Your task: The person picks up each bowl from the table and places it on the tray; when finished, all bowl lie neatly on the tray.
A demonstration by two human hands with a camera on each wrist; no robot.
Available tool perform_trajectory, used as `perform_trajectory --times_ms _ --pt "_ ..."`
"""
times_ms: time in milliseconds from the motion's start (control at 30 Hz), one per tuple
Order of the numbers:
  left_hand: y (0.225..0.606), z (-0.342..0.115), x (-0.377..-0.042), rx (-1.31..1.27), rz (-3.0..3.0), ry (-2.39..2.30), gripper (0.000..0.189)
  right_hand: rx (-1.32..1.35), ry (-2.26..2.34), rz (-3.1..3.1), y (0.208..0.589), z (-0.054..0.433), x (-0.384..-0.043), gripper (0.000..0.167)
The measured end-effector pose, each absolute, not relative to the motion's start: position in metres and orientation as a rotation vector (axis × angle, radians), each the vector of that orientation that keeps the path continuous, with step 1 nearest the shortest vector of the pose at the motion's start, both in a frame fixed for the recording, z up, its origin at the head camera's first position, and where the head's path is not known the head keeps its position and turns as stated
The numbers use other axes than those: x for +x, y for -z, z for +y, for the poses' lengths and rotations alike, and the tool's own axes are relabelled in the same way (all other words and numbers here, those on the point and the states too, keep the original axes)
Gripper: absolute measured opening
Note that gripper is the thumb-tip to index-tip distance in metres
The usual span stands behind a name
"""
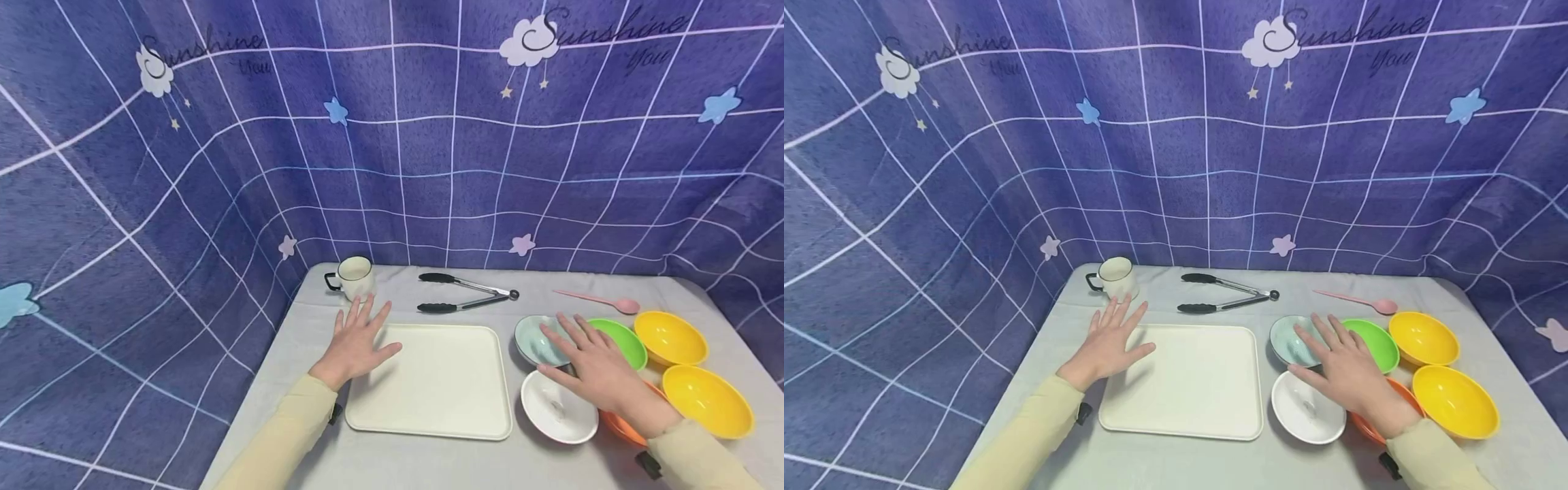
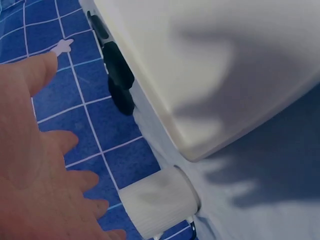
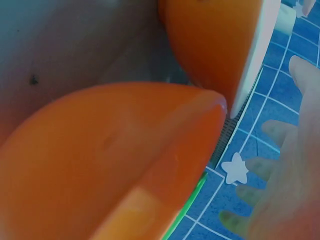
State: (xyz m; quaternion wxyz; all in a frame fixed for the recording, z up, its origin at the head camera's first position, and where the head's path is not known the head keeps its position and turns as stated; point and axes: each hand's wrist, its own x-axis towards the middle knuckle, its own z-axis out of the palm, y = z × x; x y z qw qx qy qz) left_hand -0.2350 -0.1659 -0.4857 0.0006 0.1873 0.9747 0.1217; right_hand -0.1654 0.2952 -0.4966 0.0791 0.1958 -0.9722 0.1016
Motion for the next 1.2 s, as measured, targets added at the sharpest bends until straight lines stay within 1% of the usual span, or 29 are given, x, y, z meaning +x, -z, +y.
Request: perform_trajectory --times_ms 367,600,900,1067,1200 --pt "0.492 -0.165 -0.241 0.6 3.071 -0.382 0.087 0.565 -0.341 -2.92 0.497 0.303 -0.168 0.08" --pt "0.491 -0.164 -0.24 0.578 3.049 -0.337 0.088 0.544 -0.376 -2.949 0.499 0.31 -0.163 0.081" --pt "0.49 -0.165 -0.244 0.553 3.04 -0.315 0.086 0.484 -0.327 -2.941 0.498 0.322 -0.159 0.081" --pt "0.495 -0.169 -0.249 0.541 3.05 -0.462 0.078 0.412 -0.367 -2.912 0.497 0.347 -0.15 0.082" --pt "0.504 -0.175 -0.25 0.411 3.007 -0.658 0.068 0.278 -0.43 -2.917 0.496 0.389 -0.131 0.089"
